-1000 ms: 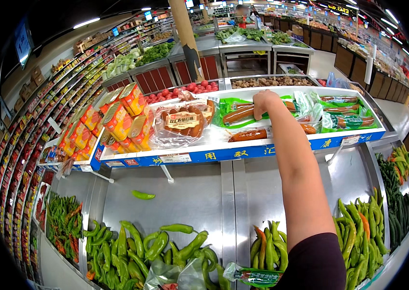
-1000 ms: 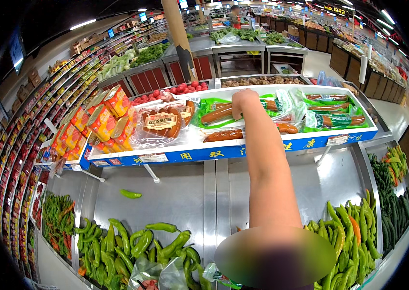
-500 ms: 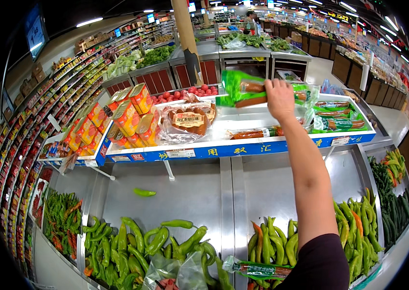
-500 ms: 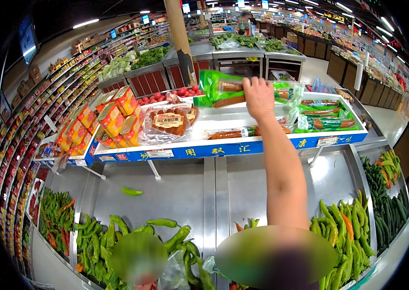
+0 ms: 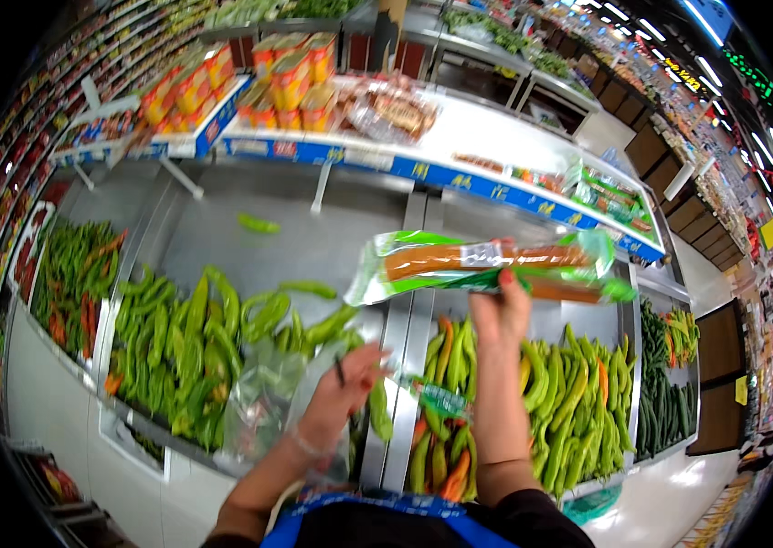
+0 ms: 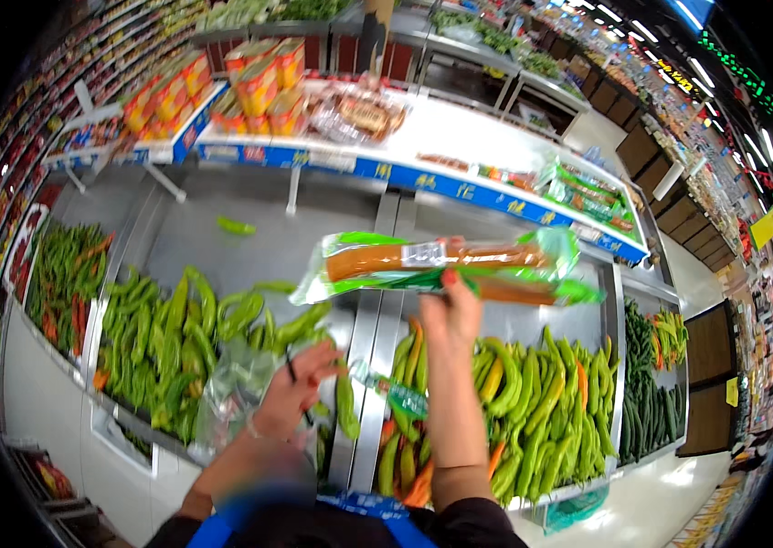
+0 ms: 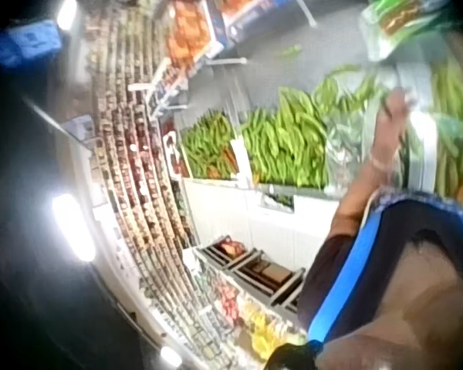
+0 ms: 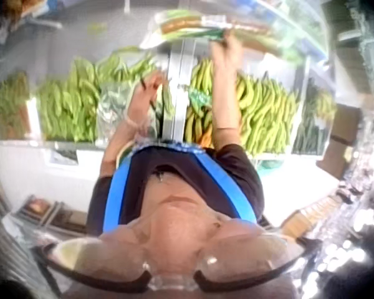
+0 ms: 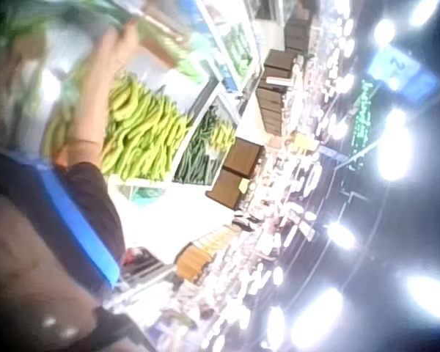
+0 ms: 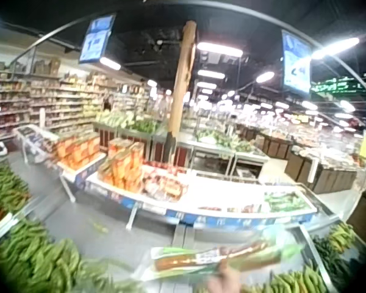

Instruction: The person stands in a supermarket aisle and applies price stickers to packaged sausages. They pick up a package, write on the label with a marker, and place the item on a shelf. The person repeats this process for multiple sausage packages.

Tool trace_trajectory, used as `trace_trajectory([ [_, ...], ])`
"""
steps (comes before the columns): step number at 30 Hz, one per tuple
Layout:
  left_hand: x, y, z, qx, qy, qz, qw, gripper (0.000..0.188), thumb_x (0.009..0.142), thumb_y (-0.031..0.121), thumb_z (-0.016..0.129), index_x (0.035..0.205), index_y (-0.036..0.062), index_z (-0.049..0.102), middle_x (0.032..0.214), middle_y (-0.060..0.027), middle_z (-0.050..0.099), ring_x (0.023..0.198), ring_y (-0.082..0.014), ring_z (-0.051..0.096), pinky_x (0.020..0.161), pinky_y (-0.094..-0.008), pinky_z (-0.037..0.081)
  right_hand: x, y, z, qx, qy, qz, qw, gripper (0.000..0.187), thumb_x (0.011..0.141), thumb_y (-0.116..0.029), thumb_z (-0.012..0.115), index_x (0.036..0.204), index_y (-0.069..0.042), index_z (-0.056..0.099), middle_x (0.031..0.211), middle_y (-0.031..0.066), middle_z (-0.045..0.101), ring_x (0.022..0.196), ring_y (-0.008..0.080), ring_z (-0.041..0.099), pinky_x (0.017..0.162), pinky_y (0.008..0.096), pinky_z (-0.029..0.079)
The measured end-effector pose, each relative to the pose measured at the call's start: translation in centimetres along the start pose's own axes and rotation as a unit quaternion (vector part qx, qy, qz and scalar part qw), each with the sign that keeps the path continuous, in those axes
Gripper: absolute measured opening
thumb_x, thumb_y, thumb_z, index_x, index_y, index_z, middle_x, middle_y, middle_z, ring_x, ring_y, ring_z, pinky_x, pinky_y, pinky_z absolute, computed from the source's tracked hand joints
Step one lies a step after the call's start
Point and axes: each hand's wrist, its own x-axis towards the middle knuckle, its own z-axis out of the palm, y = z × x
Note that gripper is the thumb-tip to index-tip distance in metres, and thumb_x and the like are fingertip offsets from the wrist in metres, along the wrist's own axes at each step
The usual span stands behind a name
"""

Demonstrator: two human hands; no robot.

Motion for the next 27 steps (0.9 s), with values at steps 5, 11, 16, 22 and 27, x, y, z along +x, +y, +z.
trace_trajectory([
  [5,-2.6,-0.1,-0.6,-0.2,-0.07,0.002,0.977,0.069,0.091,0.04,0.062,0.144,0.0109,0.03,0.145,-0.0075,0.043,0.132,-0.0233,0.044,0.055,-0.0156,0.031,-14.7,7.7,1.2,-0.087,-0.014,0.002,0.996,0.06,0.068,0.002,0.079,0.122,-0.006,0.053,0.127,0.0089,0.052,0.125,0.0247,0.045,0.112,0.0435,0.032],
  [11,-7.2,1.5,-4.8,-0.304,0.023,-0.039,0.952,0.029,0.092,0.034,0.061,0.111,0.0131,0.057,0.093,0.0018,0.063,0.079,-0.0047,0.056,0.054,-0.0169,0.036,-23.5,9.6,2.2,-0.331,-0.042,0.158,0.93,0.038,0.089,-0.016,0.065,0.122,0.0,0.054,0.134,0.0155,0.05,0.12,0.0295,0.052,0.103,0.0383,0.041],
  [16,-9.8,1.5,-10.2,-0.091,0.102,0.066,0.988,0.032,0.09,0.013,0.061,0.12,0.0055,0.055,0.107,-0.0007,0.062,0.097,-0.011,0.059,0.078,-0.0249,0.047,-23.8,7.7,-2.8,-0.536,-0.193,0.148,0.808,0.017,0.087,0.005,0.062,0.102,0.002,0.069,0.115,0.015,0.066,0.109,0.0213,0.062,0.094,0.033,0.049],
  [22,-12.1,2.1,-12.1,0.032,-0.025,0.122,0.992,0.031,0.087,0.007,0.066,0.116,0.0021,0.056,0.106,-0.0017,0.062,0.096,-0.0099,0.057,0.086,-0.0279,0.047,-24.7,8.1,5.8,-0.535,-0.128,0.051,0.833,0.031,0.091,-0.002,0.059,0.122,0.003,0.058,0.11,0.0112,0.067,0.102,0.0178,0.063,0.092,0.0318,0.049],
  [27,-13.1,1.6,-11.1,0.088,-0.105,0.061,0.989,0.025,0.086,0.009,0.067,0.109,0.0017,0.06,0.105,-0.0025,0.063,0.093,-0.0099,0.058,0.083,-0.0281,0.048,-26.9,11.2,12.2,-0.505,-0.212,0.037,0.836,0.055,0.081,0.003,0.067,0.133,0.004,0.048,0.127,0.0134,0.058,0.117,0.019,0.055,0.098,0.0314,0.044],
])
